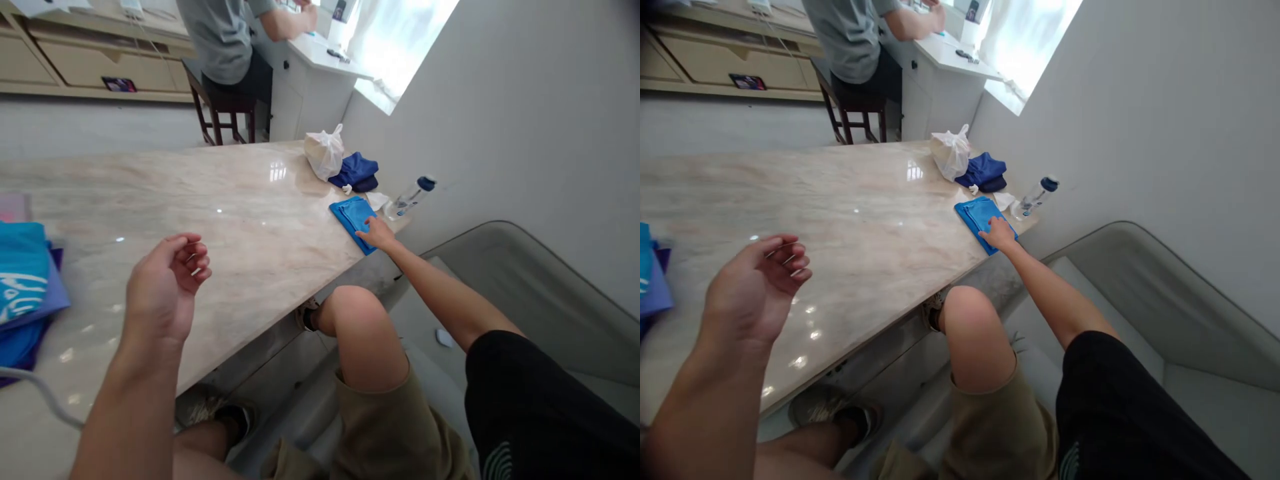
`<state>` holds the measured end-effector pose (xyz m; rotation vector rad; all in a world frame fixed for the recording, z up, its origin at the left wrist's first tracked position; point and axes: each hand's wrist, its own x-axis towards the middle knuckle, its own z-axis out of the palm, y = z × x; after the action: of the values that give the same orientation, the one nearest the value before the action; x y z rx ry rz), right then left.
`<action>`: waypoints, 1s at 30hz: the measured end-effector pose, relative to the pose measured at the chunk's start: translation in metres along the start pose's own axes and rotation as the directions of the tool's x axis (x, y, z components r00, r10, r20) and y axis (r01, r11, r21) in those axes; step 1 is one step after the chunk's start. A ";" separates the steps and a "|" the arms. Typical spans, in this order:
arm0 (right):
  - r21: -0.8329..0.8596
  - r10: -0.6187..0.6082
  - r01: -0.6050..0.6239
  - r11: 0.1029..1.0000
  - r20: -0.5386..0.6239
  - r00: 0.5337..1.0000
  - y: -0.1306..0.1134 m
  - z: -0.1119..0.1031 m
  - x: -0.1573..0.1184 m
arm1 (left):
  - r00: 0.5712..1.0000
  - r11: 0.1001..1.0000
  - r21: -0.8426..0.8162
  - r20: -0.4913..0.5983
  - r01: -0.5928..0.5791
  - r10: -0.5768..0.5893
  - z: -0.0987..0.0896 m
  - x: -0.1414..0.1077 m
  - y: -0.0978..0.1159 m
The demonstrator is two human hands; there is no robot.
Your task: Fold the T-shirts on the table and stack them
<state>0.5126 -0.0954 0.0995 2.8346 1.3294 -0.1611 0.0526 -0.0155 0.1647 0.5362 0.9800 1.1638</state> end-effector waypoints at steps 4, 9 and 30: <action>0.099 0.089 -0.091 0.991 0.025 0.996 0.019 0.013 0.006 | 0.998 0.993 0.122 0.054 0.006 -0.012 0.022 0.008 -0.022; 0.175 0.129 -0.117 0.978 -0.061 0.990 0.011 -0.001 0.003 | 0.995 0.983 0.182 0.097 -0.005 -0.012 0.026 0.016 -0.034; 0.863 -0.036 0.480 -0.159 -0.491 0.870 -0.321 -0.117 -0.105 | 0.941 0.957 0.212 -0.233 -0.199 0.247 -0.081 0.004 0.022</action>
<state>0.2103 0.0357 0.2384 3.4930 2.9396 -1.4664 -0.0281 -0.0148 0.1402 0.6708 1.2857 1.3779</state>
